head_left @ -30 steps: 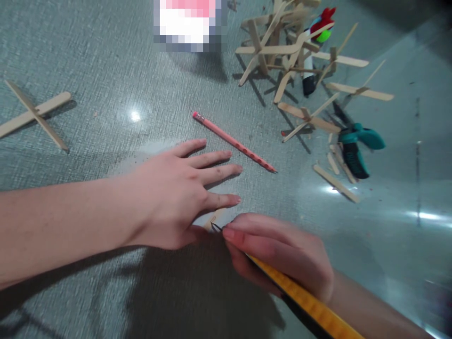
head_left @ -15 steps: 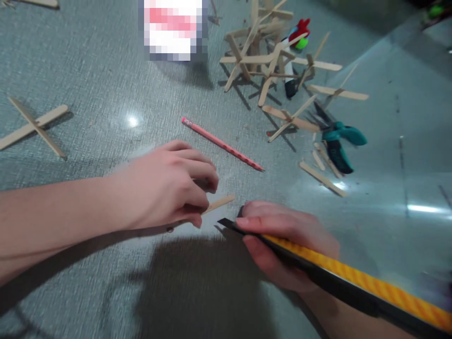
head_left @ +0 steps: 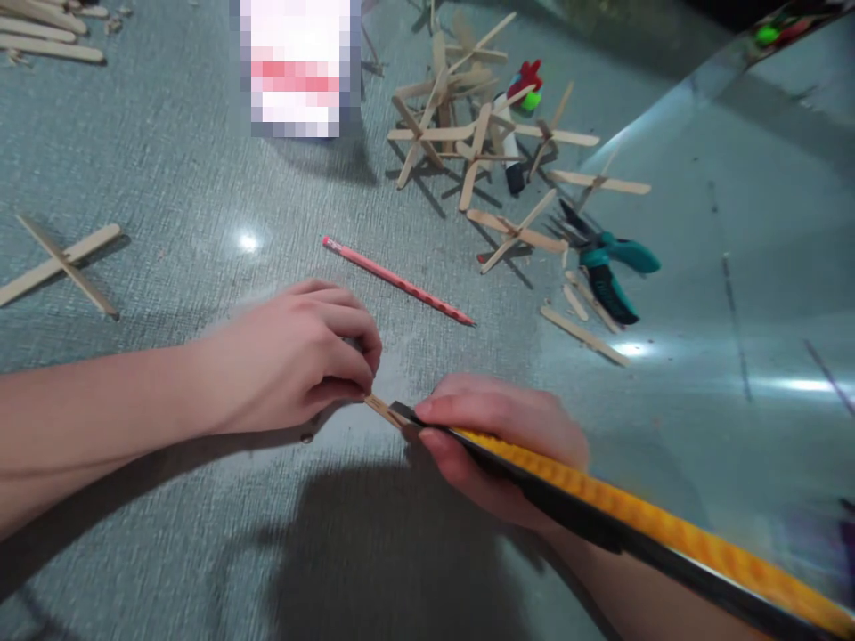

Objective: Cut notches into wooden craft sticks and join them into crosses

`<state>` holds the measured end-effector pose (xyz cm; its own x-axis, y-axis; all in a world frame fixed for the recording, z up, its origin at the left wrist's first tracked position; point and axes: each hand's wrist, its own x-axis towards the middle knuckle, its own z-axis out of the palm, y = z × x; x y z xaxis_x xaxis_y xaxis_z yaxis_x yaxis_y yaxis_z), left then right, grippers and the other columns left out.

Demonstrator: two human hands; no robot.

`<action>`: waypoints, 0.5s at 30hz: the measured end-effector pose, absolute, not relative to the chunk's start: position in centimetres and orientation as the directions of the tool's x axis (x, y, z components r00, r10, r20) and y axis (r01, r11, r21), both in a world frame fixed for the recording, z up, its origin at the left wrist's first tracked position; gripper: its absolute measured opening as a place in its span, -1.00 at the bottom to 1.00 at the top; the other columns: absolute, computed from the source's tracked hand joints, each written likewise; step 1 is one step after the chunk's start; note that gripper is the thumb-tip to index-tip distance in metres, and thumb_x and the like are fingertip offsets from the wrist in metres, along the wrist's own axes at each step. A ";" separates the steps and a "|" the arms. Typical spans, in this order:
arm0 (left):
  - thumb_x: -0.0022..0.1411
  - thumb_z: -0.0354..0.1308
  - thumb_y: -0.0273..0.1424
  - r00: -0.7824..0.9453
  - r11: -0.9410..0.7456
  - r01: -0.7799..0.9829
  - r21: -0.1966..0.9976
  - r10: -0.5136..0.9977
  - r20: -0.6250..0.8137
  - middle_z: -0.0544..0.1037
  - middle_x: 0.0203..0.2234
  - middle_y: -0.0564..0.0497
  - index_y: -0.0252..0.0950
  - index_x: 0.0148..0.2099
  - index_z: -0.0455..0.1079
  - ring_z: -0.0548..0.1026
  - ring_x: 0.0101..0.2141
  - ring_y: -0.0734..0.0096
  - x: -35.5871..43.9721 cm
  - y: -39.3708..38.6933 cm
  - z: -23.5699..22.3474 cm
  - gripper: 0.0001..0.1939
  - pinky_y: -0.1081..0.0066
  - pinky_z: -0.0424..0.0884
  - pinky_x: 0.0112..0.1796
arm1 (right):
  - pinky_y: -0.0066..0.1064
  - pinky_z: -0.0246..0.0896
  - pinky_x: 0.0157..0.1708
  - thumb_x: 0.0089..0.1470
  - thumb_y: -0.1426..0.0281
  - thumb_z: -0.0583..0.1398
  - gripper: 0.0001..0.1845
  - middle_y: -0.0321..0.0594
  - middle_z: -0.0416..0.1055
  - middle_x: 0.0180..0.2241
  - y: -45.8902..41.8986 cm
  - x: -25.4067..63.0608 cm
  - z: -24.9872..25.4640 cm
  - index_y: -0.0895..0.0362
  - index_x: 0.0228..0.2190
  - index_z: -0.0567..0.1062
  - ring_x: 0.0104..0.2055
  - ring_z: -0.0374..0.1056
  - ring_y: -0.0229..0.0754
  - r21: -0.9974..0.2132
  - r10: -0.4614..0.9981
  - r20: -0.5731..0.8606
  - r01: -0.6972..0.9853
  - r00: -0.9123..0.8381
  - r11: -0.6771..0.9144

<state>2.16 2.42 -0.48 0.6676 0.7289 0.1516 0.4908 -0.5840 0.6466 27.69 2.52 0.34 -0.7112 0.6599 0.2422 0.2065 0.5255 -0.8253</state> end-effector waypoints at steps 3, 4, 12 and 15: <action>0.44 0.15 -0.40 0.674 -0.588 0.494 0.641 0.724 0.146 0.65 -0.22 0.06 -0.17 -0.25 0.60 0.51 -0.11 0.31 2.2 2.4 -0.5 -0.78 0.24 0.27 0.07 | -0.39 0.45 -0.37 0.22 0.49 0.28 -0.82 -0.26 0.61 -0.38 2.5 27.7 0.0 -0.01 -0.17 0.50 -0.39 0.54 -0.21 -0.797 0.638 0.265 0.208 -0.723 0.567; 0.44 0.15 -0.40 0.672 -0.590 0.496 0.638 0.726 0.149 0.64 -0.22 0.07 -0.17 -0.25 0.59 0.51 -0.12 0.31 2.3 2.3 -0.5 -0.78 0.24 0.26 0.06 | -0.41 0.47 -0.35 0.22 0.49 0.29 -0.82 -0.26 0.63 -0.36 2.4 27.7 -0.1 0.00 -0.17 0.50 -0.38 0.56 -0.22 -0.785 0.636 0.272 0.215 -0.722 0.580; 0.44 0.17 -0.38 0.645 -0.603 0.506 0.617 0.739 0.193 0.61 -0.35 0.09 -0.15 -0.27 0.61 0.45 -0.25 0.34 2.4 2.1 -1.0 -0.77 0.25 0.24 -0.03 | -0.46 0.53 -0.35 0.17 0.57 0.28 -0.78 -0.23 0.65 -0.34 2.1 27.2 -0.5 0.07 -0.16 0.52 -0.38 0.59 -0.24 -0.721 0.626 0.354 0.224 -0.695 0.656; 0.44 0.18 -0.38 0.640 -0.597 0.500 0.627 0.743 0.196 0.61 -0.36 0.11 -0.16 -0.28 0.61 0.44 -0.27 0.36 2.4 2.1 -1.1 -0.77 0.25 0.23 -0.02 | -0.43 0.53 -0.35 0.18 0.58 0.27 -0.77 -0.22 0.64 -0.34 2.2 27.2 -0.5 0.06 -0.15 0.52 -0.37 0.58 -0.23 -0.744 0.617 0.339 0.199 -0.710 0.637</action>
